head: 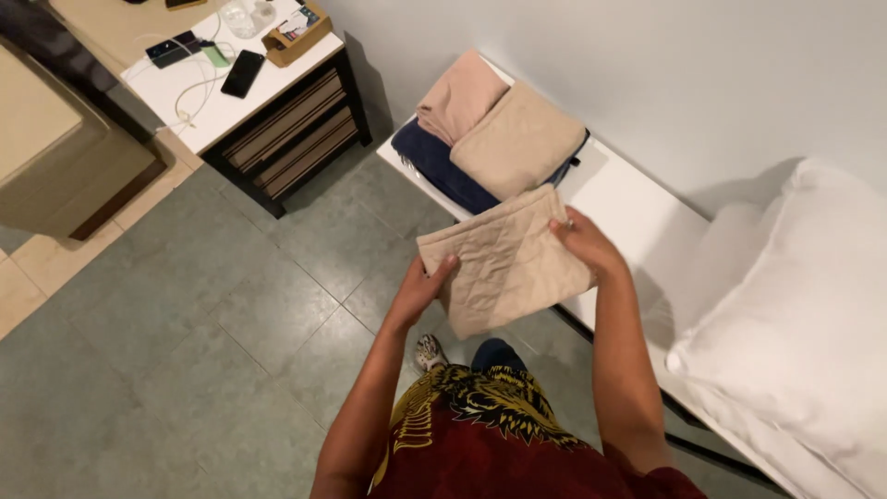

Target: The person removes a pillow from a pillowcase, places the pillow on a nearby surface, and then folds the empty pillowcase. The person then folds a quilted mat and places it on a stack of other folded bedding.

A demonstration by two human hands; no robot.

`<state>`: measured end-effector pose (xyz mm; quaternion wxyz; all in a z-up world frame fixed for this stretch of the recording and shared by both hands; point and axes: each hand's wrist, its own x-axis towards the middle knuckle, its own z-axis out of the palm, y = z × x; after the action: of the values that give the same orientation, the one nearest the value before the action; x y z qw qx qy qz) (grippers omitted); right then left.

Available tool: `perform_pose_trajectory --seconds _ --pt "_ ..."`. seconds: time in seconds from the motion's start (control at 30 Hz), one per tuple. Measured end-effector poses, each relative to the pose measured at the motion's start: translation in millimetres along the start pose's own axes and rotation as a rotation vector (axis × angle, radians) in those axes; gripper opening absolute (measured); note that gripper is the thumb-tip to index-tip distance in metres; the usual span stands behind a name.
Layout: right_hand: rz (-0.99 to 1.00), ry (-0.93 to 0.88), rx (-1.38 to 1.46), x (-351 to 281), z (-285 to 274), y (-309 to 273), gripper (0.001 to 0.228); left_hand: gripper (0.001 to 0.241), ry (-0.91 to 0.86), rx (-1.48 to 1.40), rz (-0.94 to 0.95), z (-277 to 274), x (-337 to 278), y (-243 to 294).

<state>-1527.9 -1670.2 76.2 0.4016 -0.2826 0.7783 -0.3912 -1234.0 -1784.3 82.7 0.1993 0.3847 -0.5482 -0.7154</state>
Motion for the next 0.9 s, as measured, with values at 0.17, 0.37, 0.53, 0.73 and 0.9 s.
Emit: perform_pose_trajectory --seconds 0.17,0.37,0.53,0.73,0.9 --pt "-0.07 0.117 -0.338 41 -32 -67 0.055 0.09 0.041 0.003 0.007 11 66 12" --pt "-0.09 0.111 -0.611 144 -82 -113 0.056 0.095 0.168 0.018 0.055 35 139 38" --pt "-0.135 0.073 -0.675 215 -100 -144 0.05 0.094 0.235 0.019 0.027 57 199 41" --pt "-0.113 -0.036 -0.712 319 -86 -71 0.062 0.099 0.301 0.095 -0.08 59 272 -22" --pt "-0.104 -0.021 -0.742 335 -66 -13 0.073 0.099 0.347 0.107 -0.142 63 261 -18"
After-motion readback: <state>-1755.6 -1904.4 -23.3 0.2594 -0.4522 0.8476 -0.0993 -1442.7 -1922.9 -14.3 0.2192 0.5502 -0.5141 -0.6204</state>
